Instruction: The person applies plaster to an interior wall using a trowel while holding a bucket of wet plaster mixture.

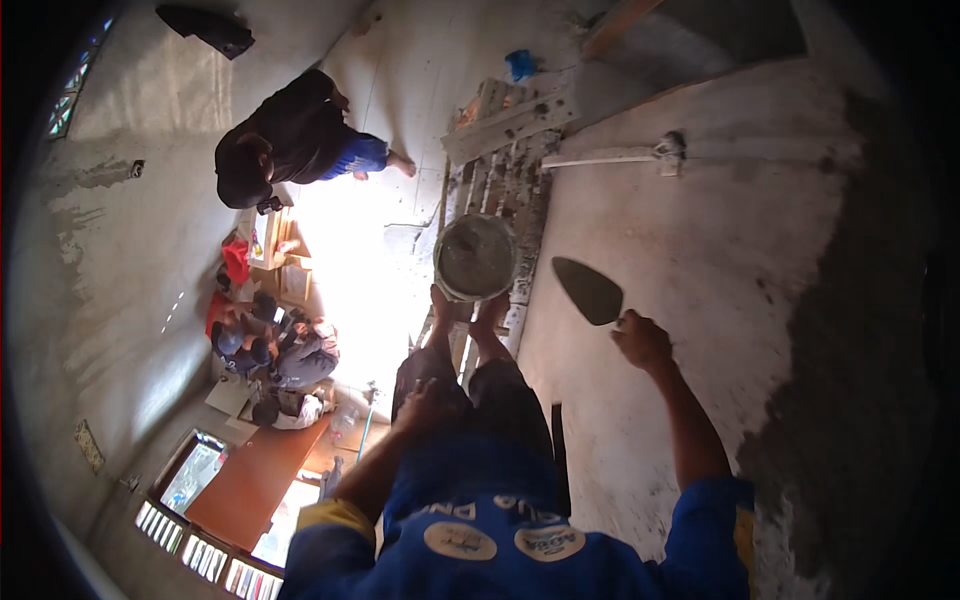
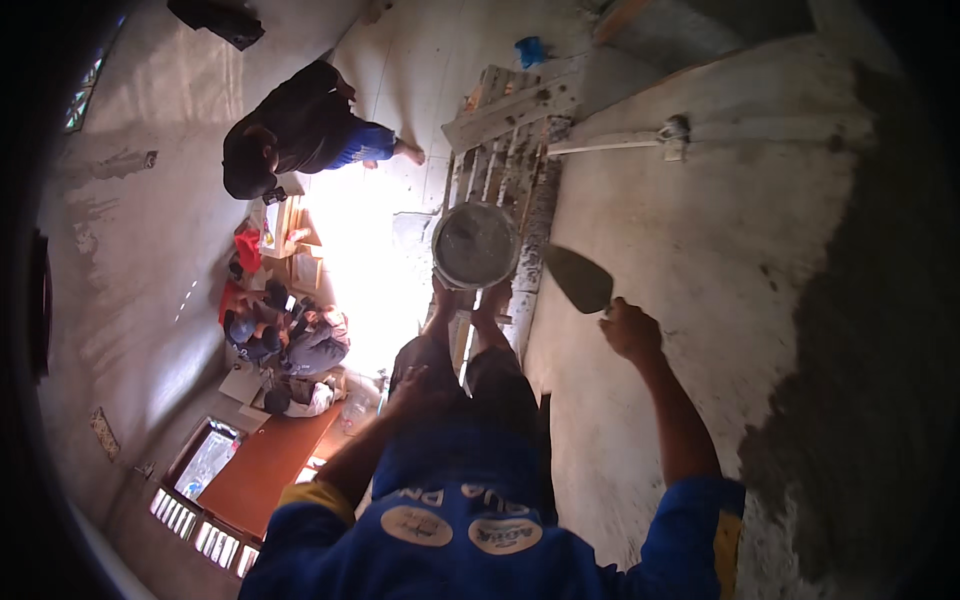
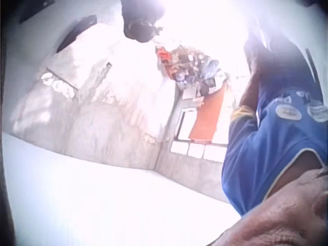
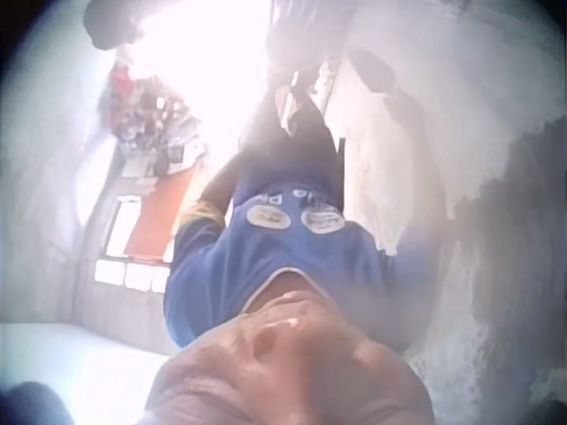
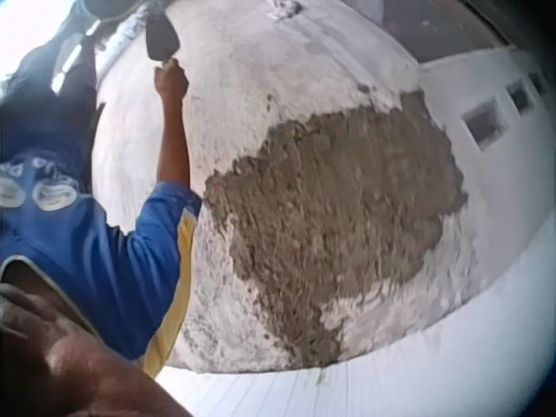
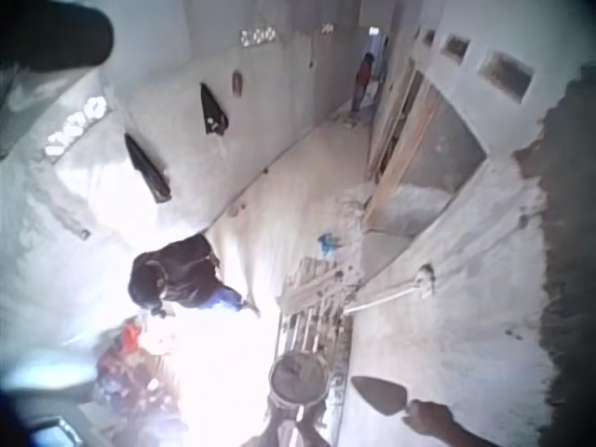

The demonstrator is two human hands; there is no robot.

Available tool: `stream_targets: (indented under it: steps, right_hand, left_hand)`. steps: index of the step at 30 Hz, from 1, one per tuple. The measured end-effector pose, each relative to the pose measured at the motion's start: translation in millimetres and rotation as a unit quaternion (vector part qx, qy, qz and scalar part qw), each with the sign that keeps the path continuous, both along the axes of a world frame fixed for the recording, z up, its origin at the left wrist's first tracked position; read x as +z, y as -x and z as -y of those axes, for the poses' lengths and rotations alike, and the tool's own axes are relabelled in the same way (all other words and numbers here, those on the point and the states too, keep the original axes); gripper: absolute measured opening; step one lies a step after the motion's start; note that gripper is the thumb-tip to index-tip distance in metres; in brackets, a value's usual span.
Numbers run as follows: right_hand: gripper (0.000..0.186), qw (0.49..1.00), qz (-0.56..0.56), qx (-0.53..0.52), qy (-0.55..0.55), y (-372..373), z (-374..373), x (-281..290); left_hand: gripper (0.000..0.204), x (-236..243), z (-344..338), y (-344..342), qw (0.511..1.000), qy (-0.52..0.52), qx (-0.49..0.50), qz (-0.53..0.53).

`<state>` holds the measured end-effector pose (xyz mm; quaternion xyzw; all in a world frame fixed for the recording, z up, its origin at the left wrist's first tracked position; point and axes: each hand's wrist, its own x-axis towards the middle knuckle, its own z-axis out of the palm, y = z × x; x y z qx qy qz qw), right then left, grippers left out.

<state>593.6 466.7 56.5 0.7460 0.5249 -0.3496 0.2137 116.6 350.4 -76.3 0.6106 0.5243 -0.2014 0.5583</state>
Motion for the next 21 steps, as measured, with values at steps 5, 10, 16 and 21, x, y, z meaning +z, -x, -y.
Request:
stream_targets:
  steps: [5,10,16,21]
  right_hand:
    - [0.02,0.995,0.009,0.091,0.047,33,-2,-243]
    - [0.015,0.996,0.018,0.086,0.03,98,0,-430]
    - [0.011,0.818,-0.334,-0.427,0.192,186,-4,-485]
    - [0.022,0.456,-0.561,-0.649,0.235,148,-50,-466]
  left_hand:
    - [0.082,-10,-10,-66,0.985,-0.058,-0.096,-0.133]
    - [0.069,-32,-11,-77,0.976,-0.083,-0.095,-0.18]
    - [0.062,-41,-16,-68,0.981,-0.018,-0.053,-0.184]
    - [0.06,-41,-20,-64,0.988,0.001,-0.018,-0.153]
